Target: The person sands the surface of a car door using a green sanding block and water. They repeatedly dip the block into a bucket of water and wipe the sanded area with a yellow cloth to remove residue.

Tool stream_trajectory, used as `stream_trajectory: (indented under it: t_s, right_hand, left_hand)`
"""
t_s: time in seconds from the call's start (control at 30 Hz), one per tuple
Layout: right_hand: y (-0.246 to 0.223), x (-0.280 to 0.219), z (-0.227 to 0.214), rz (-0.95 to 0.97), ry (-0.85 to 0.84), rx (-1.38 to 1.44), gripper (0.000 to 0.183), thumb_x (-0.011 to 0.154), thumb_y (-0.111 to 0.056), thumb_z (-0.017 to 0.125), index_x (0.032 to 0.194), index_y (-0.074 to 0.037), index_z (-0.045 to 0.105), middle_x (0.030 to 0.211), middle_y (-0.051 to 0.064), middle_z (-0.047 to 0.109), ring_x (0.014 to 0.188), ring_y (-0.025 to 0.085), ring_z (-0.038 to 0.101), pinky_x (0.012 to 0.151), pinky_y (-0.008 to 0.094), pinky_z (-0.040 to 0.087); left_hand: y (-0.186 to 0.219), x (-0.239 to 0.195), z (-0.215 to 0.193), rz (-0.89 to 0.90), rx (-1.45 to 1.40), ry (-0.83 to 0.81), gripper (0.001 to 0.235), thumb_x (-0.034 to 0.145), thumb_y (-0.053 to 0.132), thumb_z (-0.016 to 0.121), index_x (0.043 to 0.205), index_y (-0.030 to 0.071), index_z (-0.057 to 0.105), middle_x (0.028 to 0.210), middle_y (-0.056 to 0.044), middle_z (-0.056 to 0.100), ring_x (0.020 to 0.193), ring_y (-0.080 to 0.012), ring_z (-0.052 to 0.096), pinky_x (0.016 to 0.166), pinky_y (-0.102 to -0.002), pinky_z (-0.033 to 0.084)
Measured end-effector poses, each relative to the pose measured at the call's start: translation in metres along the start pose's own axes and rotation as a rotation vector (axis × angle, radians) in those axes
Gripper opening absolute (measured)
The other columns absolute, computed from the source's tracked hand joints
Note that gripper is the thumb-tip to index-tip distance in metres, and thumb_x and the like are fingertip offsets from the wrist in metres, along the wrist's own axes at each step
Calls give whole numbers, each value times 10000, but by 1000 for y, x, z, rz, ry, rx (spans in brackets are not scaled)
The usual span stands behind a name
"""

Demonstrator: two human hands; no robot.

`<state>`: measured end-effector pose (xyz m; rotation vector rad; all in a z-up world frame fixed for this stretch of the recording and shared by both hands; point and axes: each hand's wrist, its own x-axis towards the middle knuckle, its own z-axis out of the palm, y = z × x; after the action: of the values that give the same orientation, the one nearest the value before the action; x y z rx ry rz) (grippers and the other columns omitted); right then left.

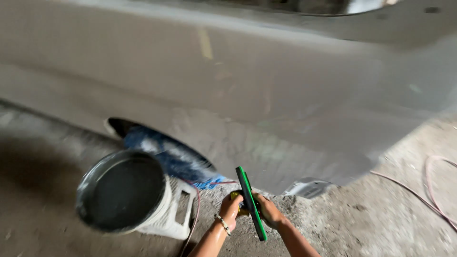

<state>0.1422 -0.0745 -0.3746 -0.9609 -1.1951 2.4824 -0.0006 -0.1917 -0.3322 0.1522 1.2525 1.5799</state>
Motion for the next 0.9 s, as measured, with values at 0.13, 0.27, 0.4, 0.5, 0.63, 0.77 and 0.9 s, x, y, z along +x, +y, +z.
stream_trajectory:
  t_s: [0.13,0.27,0.4,0.5,0.63,0.77,0.9]
  right_hand:
    - [-7,26,94,-58,-24,-228,492,993,-351,471,1455,-186,497,1184,4,720,971,148,717,817,306,554]
    - [14,77,160,-358,-78,-467,516,1027,-339,536,1457,-53,525,1082,85,663,931,178,565,825,336,484]
    - [15,105,248,-121,-31,-492,538,1010,-436,540,1326,-12,640,1112,27,720,993,135,617,895,282,483]
    - [26,135,301,-118,-227,-488,527,945,-396,661,1249,33,684,1050,94,720,956,188,627,866,324,505]
    - [67,198,334,26,-233,-509,522,875,-344,714,1263,3,675,1078,112,748,986,196,672,879,338,528]
    - [104,246,350,-20,-78,-699,512,866,-355,741,1237,-4,700,1087,85,742,1002,179,663,890,315,505]
    - [65,223,409,415,119,-728,660,839,-419,712,1416,-167,515,1103,107,662,1018,311,623,891,489,522]
  left_hand:
    - [31,-8,-64,160,4,126,185,886,156,658,1048,81,706,912,-34,700,750,-167,684,530,-356,563]
    - [65,-11,-127,218,-27,271,200,874,180,688,1062,116,712,922,-13,706,761,-143,665,561,-328,550]
    - [42,29,-235,407,46,392,237,900,219,761,1033,30,710,909,-43,685,794,-137,625,663,-314,520]
    - [53,38,-299,411,22,464,313,850,269,754,1000,1,700,893,-77,709,788,-167,648,693,-348,527]
    - [94,25,-353,298,299,673,397,813,329,758,1003,-14,696,914,-165,750,832,-267,700,738,-411,546]
    - [149,-1,-380,53,765,677,485,849,429,742,1134,38,698,1162,-205,712,1111,-371,664,956,-434,527]
    - [153,23,-402,-269,915,651,774,862,484,774,1418,48,458,1443,-228,536,1328,-388,537,1089,-457,471]
